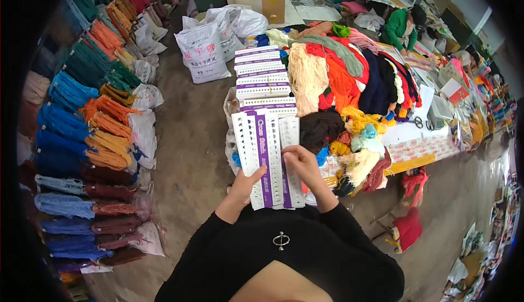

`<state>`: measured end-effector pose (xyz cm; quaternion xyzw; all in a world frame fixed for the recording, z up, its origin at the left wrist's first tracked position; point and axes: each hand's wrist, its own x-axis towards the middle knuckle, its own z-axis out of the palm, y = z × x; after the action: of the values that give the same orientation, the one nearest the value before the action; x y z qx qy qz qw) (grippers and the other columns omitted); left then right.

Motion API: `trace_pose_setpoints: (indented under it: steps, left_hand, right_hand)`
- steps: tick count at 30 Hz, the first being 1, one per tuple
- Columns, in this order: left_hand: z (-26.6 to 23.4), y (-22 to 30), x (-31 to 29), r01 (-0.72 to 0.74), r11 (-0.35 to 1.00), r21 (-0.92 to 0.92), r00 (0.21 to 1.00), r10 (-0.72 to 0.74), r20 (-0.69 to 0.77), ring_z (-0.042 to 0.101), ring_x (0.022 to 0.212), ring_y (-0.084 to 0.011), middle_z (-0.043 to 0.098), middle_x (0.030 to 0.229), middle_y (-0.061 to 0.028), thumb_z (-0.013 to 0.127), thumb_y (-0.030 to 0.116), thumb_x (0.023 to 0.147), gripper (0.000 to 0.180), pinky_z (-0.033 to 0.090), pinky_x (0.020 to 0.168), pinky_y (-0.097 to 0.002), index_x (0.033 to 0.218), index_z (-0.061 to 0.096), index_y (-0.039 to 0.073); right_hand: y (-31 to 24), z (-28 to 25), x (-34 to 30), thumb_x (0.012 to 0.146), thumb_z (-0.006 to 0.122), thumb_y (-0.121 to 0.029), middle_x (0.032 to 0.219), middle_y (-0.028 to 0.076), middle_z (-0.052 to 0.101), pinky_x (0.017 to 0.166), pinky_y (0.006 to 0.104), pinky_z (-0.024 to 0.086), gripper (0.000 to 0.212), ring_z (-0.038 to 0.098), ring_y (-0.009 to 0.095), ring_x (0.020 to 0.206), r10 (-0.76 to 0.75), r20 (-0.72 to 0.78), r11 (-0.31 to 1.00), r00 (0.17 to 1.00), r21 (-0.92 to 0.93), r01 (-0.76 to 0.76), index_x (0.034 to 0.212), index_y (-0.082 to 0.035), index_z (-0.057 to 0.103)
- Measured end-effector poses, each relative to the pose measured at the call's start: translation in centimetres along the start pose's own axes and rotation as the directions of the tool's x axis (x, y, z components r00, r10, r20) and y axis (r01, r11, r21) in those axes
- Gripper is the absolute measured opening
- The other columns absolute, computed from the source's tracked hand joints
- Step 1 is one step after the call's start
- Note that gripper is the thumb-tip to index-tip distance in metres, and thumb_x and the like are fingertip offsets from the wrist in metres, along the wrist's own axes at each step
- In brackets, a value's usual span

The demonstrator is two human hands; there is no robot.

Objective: Sorting various colors of yarn and organizing them into color sample index cards.

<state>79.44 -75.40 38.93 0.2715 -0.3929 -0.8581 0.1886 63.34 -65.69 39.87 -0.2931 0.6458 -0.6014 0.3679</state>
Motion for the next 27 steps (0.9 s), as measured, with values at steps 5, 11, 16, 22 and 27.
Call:
trace_pose_setpoints:
  steps: [5,11,16,22,27]
  left_hand:
    - [-0.3,-0.7,0.2,0.018,0.993,0.115,1.0,-0.015,-0.025,0.055,0.096,-0.0159,0.056,0.11,-0.0082,0.056,0.011,0.087,0.035,0.045,0.081,-0.0294,0.118,0.047,-0.002]
    - [0.7,2.1,-1.2,0.067,0.995,-0.076,0.995,-0.062,0.074,0.061,0.089,-0.027,0.056,0.108,-0.0212,0.047,0.019,0.091,0.037,0.05,0.078,-0.0378,0.12,0.042,-0.004]
    - [-0.2,1.4,-0.6,0.073,0.996,-0.055,0.996,-0.071,0.05,0.059,0.092,-0.0239,0.057,0.109,-0.0168,0.051,0.014,0.089,0.035,0.049,0.079,-0.0366,0.119,0.043,-0.003]
    - [-0.3,-0.4,0.6,0.036,0.998,0.046,0.999,-0.035,-0.02,0.055,0.097,-0.0165,0.057,0.109,-0.0096,0.059,0.006,0.083,0.038,0.045,0.083,-0.0302,0.118,0.047,-0.002]
    - [0.8,-0.7,0.8,0.037,0.989,0.14,0.999,-0.035,-0.013,0.055,0.097,-0.016,0.057,0.109,-0.0082,0.058,0.005,0.083,0.036,0.045,0.082,-0.0299,0.117,0.049,-0.001]
  right_hand:
    - [0.6,0.6,0.4,0.079,0.065,-0.015,0.065,0.0,0.052,0.054,0.0214,0.04,0.019,0.046,0.005,0.06,-0.08,-0.094,0.983,0.992,-0.171,0.063,0.08,-0.001,0.053]
    - [6.0,-7.2,2.6,0.084,0.053,-0.002,0.084,0.003,0.052,0.063,0.0204,0.042,0.019,0.05,0.007,0.073,-0.133,-0.289,0.991,0.948,-0.042,0.126,0.102,-0.002,0.046]
    - [5.1,-6.9,2.1,0.083,0.049,0.002,0.101,0.007,0.057,0.075,0.0244,0.044,0.031,0.054,0.012,0.084,-0.337,-0.148,0.92,0.93,-0.264,0.292,0.114,-0.001,0.051]
    - [0.1,-1.0,0.1,0.084,0.058,-0.012,0.075,0.004,0.059,0.062,0.0227,0.044,0.017,0.053,0.008,0.069,-0.047,0.016,0.998,0.999,-0.037,0.048,0.095,0.001,0.058]
    - [0.7,0.1,0.4,0.078,0.065,-0.011,0.067,-0.001,0.052,0.054,0.0194,0.038,0.018,0.045,0.002,0.062,-0.097,-0.007,0.985,0.995,-0.142,0.095,0.08,-0.002,0.05]
